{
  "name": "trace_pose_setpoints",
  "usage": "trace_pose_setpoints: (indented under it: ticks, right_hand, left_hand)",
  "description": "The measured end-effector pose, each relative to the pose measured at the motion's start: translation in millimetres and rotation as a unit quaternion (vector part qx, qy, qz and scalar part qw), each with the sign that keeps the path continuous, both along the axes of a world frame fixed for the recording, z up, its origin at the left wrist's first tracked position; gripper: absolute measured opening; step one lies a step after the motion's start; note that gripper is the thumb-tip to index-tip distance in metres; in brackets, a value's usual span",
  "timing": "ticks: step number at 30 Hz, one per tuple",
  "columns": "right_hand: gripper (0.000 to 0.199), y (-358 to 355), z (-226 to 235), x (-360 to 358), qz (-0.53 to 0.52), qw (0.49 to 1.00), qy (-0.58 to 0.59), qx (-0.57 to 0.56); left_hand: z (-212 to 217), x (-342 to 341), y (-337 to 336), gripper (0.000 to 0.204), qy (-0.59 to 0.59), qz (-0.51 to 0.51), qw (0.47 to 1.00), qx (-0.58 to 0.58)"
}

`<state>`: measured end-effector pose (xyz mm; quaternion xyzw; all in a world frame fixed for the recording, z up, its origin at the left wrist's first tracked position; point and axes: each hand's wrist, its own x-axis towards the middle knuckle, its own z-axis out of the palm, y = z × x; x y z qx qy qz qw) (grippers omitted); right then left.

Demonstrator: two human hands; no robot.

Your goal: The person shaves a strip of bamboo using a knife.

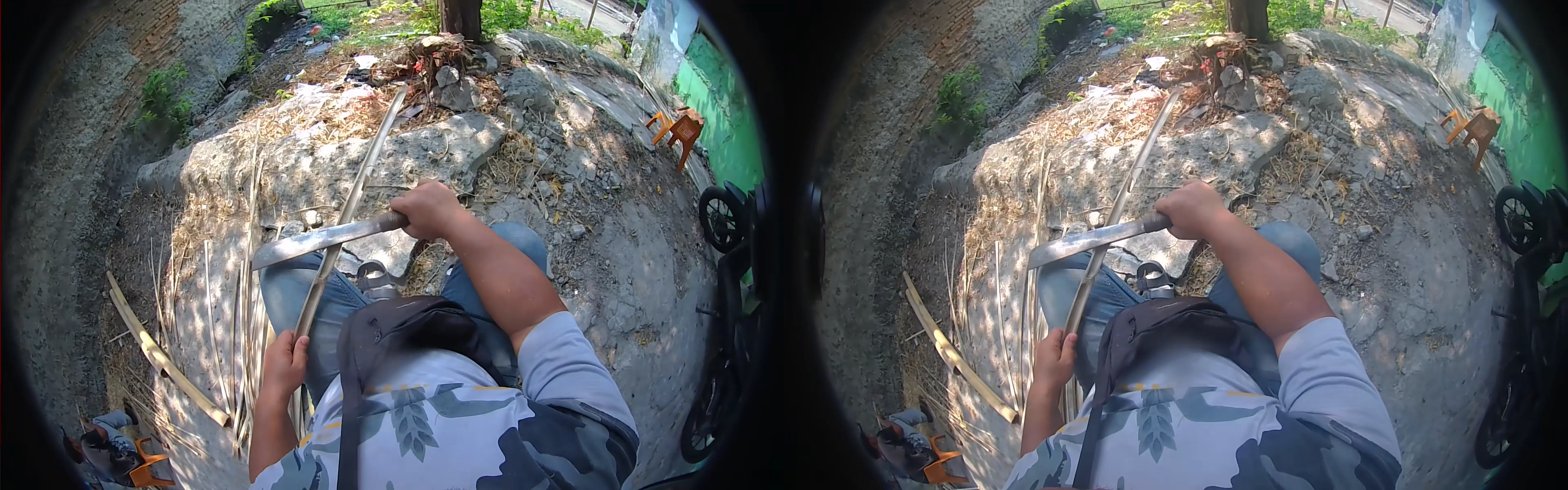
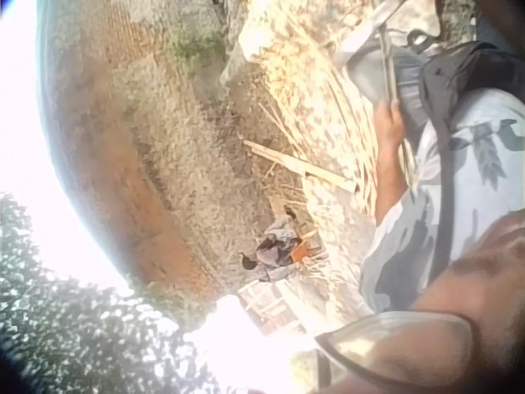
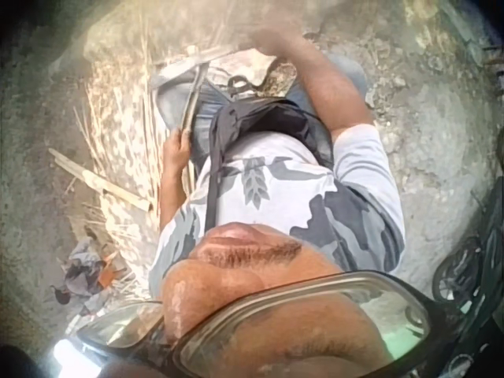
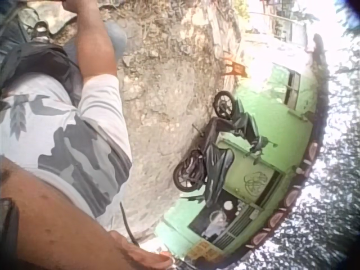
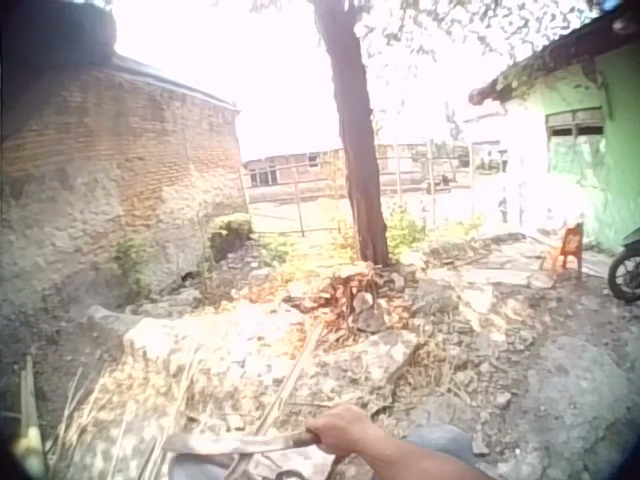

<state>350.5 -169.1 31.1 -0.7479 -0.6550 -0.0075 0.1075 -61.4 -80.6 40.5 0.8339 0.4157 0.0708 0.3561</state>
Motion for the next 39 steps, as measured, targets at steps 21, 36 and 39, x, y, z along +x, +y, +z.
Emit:
trace_pose_setpoints:
  ticks: [21, 36, 39]
  right_hand:
    - [0.016, -1, -3, -4, 0.001, 1.0, -0.009, -0.022]
    - [0.015, -10, 14, -8, -0.072, 0.995, 0.053, 0.042]
    - [0.013, -8, 10, -29, 0.042, 0.998, 0.01, 0.047]
  left_hand:
    - [-23, -34, 8, 0.038, -0.012, 0.072, 0.994, -0.079]
    - [-33, -39, -4, 0.04, -0.084, 0.059, 0.994, 0.035]
    - [-44, -39, 2, 0.043, -0.07, 0.092, 0.993, 0.019]
